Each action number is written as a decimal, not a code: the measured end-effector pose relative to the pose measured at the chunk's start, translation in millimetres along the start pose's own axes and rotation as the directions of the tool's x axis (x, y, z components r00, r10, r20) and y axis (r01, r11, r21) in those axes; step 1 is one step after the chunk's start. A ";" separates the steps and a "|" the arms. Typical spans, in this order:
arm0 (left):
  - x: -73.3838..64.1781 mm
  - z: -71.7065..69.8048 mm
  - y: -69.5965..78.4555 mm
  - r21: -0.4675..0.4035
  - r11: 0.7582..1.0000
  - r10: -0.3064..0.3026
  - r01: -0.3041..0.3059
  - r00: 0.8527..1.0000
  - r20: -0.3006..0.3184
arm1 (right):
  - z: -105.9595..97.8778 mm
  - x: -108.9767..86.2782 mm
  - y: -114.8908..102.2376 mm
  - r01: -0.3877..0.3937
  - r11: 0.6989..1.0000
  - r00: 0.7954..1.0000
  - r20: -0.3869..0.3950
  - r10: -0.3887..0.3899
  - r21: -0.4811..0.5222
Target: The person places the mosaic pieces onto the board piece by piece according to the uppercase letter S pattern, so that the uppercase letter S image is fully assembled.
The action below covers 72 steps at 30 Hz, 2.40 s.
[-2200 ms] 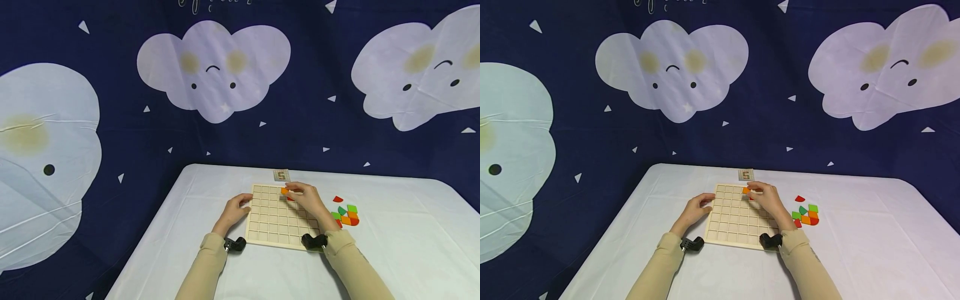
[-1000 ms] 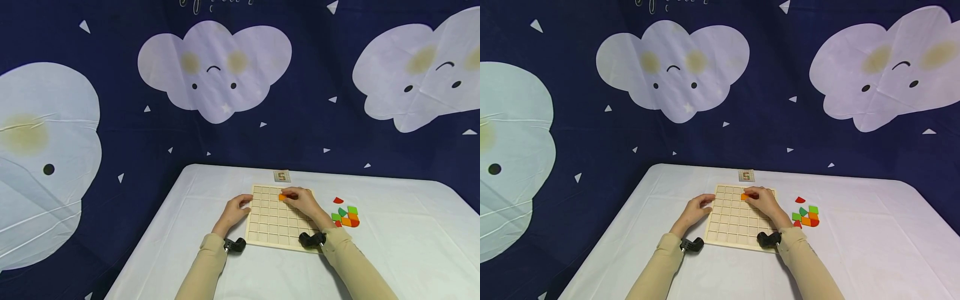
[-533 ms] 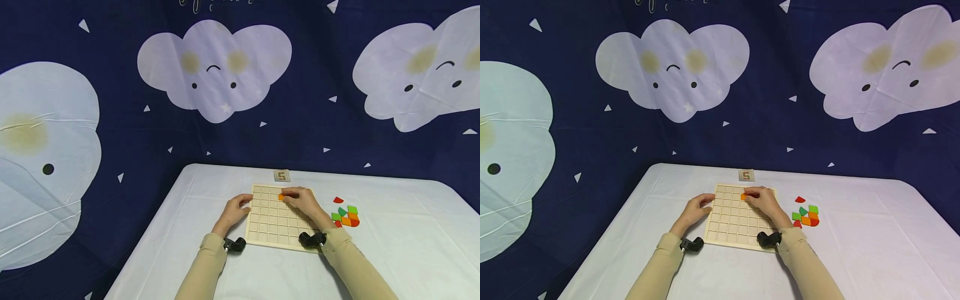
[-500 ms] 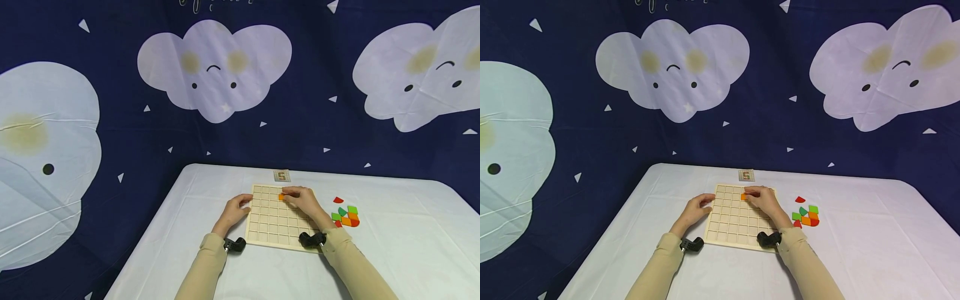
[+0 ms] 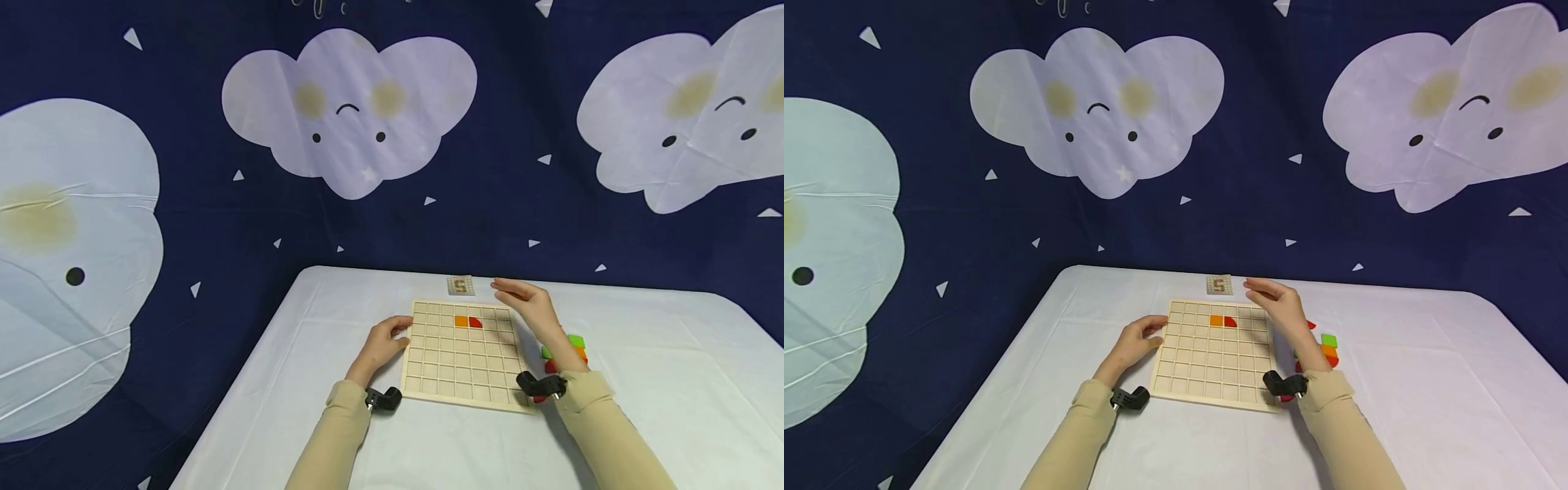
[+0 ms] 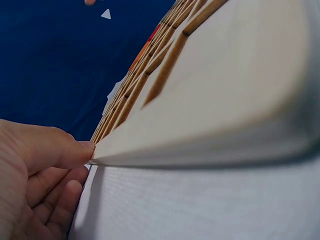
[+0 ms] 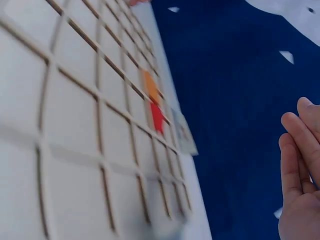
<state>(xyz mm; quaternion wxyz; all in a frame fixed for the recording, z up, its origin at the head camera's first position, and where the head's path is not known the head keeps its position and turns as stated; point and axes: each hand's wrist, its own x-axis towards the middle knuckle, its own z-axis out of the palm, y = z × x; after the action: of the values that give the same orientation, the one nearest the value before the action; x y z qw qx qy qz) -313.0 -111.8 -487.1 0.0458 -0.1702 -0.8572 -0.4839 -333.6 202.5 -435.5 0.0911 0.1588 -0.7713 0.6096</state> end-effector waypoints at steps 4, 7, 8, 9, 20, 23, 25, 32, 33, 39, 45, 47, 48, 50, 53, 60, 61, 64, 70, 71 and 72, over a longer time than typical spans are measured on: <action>-0.3 -0.6 -0.3 -0.001 1.000 0.005 -0.005 1.000 0.003 | -24.9 -8.3 -1.3 -0.011 0.999 0.997 -0.079 0.008 -0.030; -0.6 -0.7 -0.7 0.004 1.000 0.015 -0.015 1.000 0.006 | -41.2 -14.5 4.5 -0.018 0.999 0.992 -0.125 0.013 -0.039; -0.5 -0.5 -0.9 0.003 1.000 0.016 -0.016 1.000 0.006 | -46.0 -16.6 6.7 -0.019 0.999 0.991 -0.130 0.013 -0.045; -0.5 -0.4 -1.1 0.002 1.000 0.018 -0.018 1.000 0.005 | -52.9 -16.6 16.3 -0.009 1.000 0.991 -0.134 0.009 0.000; -0.4 0.3 -0.6 -0.004 1.000 0.012 -0.012 1.000 0.004 | -67.3 -36.7 14.7 -0.095 0.994 0.972 -0.221 0.081 -0.055; -0.2 0.4 -0.4 -0.003 1.000 0.006 -0.006 1.000 0.006 | -68.7 -39.8 15.1 -0.125 0.992 0.967 -0.227 0.115 -0.034; -0.3 0.4 0.0 -0.003 1.000 0.003 -0.003 1.000 0.007 | -69.7 -41.4 17.0 -0.128 0.992 0.965 -0.234 0.121 -0.017; -1.5 -0.3 1.8 0.005 1.000 -0.005 0.005 1.000 0.013 | -69.3 -48.2 32.9 -0.182 0.983 0.935 -0.305 0.182 0.029; -1.4 -0.2 1.6 0.006 1.000 -0.007 0.007 1.000 0.014 | -69.1 -49.1 35.5 -0.191 0.981 0.932 -0.309 0.189 0.025; -1.0 0.6 0.2 -0.001 1.000 -0.005 0.005 1.000 0.011 | -70.5 -51.3 45.1 -0.189 0.981 0.933 -0.321 0.164 -0.048; -0.8 0.8 0.9 0.008 1.000 0.002 -0.002 1.000 0.002 | -71.2 -52.8 44.9 -0.196 0.941 0.949 -0.296 0.111 -0.277; -0.9 0.7 1.6 0.011 1.000 -0.001 0.001 1.000 -0.001 | -71.4 -53.6 45.9 -0.197 0.907 0.956 -0.277 0.094 -0.372; -0.8 0.8 1.7 0.010 1.000 -0.001 0.001 1.000 -0.002 | -71.6 -54.2 46.5 -0.198 0.889 0.960 -0.266 0.090 -0.412; -0.7 1.0 1.5 0.008 1.000 -0.005 0.005 1.000 -0.002 | -72.0 -55.3 48.4 -0.196 0.866 0.966 -0.241 0.091 -0.459; -0.9 1.3 0.9 0.007 1.000 0.000 0.000 1.000 -0.006 | -72.1 -55.8 53.1 -0.169 0.844 0.977 -0.202 0.074 -0.509; -0.3 1.7 0.2 0.015 1.000 0.006 -0.006 1.000 -0.009 | -70.3 -55.0 58.2 -0.115 0.824 0.988 -0.152 0.035 -0.554; -0.4 1.6 0.4 0.016 1.000 0.004 -0.004 1.000 -0.008 | -70.2 -55.0 58.3 -0.111 0.822 0.988 -0.152 0.031 -0.558; -0.7 1.3 0.5 0.018 1.000 0.003 -0.003 1.000 -0.008 | -70.5 -55.0 58.1 -0.115 0.817 0.986 -0.164 0.025 -0.566; 0.1 1.8 -0.6 0.012 1.000 0.003 -0.003 1.000 -0.005 | -72.4 -54.1 59.1 -0.133 0.795 0.986 -0.163 0.044 -0.592; 0.2 1.8 -0.7 0.012 1.000 0.004 -0.004 1.000 -0.004 | -72.5 -53.9 59.3 -0.135 0.792 0.986 -0.157 0.050 -0.596; 0.1 1.8 -0.8 0.013 1.000 0.005 -0.005 1.000 -0.004 | -72.5 -53.7 59.5 -0.135 0.788 0.987 -0.153 0.053 -0.600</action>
<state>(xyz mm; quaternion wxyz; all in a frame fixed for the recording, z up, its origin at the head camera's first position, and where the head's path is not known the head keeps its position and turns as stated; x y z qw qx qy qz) -313.3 -110.6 -488.6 0.0498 -0.1713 -0.8597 -0.4786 -308.6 292.3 -490.2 0.1559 0.0430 -0.9257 0.3420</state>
